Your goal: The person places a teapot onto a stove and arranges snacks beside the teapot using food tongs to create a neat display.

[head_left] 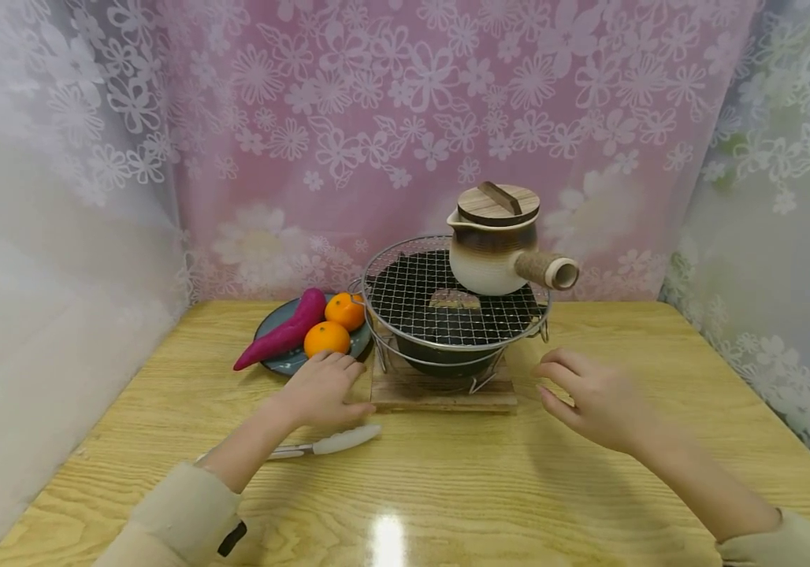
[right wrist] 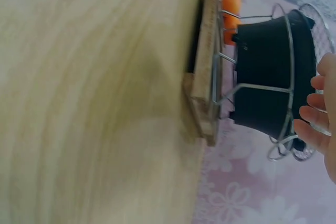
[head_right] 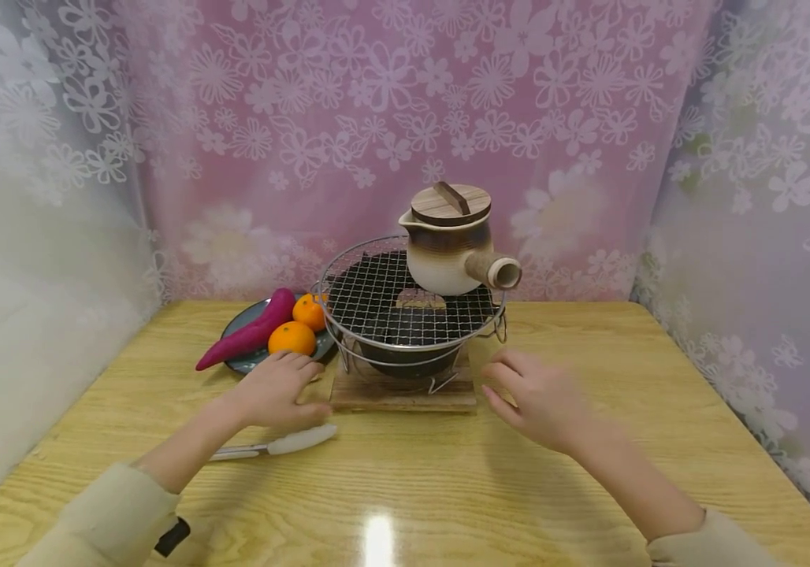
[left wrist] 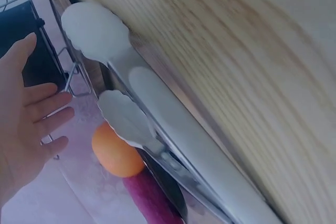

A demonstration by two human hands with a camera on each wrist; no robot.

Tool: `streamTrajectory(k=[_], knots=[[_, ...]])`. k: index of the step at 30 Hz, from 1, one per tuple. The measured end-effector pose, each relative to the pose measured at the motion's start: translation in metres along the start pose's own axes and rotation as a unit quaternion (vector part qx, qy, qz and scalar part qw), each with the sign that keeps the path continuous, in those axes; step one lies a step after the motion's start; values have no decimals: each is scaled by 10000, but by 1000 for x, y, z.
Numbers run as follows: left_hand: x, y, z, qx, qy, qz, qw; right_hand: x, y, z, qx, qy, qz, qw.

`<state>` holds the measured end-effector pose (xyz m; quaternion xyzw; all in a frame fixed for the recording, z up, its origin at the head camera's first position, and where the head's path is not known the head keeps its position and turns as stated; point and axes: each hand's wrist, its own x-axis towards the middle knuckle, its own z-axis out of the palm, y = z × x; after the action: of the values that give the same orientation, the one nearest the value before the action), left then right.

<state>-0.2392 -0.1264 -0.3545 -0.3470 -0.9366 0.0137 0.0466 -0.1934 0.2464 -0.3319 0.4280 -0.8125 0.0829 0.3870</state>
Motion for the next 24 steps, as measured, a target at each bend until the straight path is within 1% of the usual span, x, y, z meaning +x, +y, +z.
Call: streamTrajectory(k=[3, 5, 10, 14, 18, 21, 24], knots=[[-5, -5, 2, -116, -115, -124, 9998, -4, -4, 9, 45, -238, 86, 9997], [-9, -8, 2, -211, -117, -154, 9996, -5, -5, 13, 168, -446, 150, 9988], [-20, -18, 2, -349, -240, -329, 9986, -8, -8, 22, 369, -1093, 319, 9928], [-31, -25, 2, -543, -438, -619, 9956, -8, -9, 29, 142, -1535, 330, 9875], [-41, -28, 1, -613, -581, -827, 9930, -8, -12, 37, -10, -1842, 393, 9821], [-46, -30, 1, -559, -794, -969, 9905, -8, -13, 41, -26, -2099, 512, 9764], [-48, -31, 1, -624, -1081, -1135, 9857, -7, -14, 44, 50, -2452, 665, 9672]])
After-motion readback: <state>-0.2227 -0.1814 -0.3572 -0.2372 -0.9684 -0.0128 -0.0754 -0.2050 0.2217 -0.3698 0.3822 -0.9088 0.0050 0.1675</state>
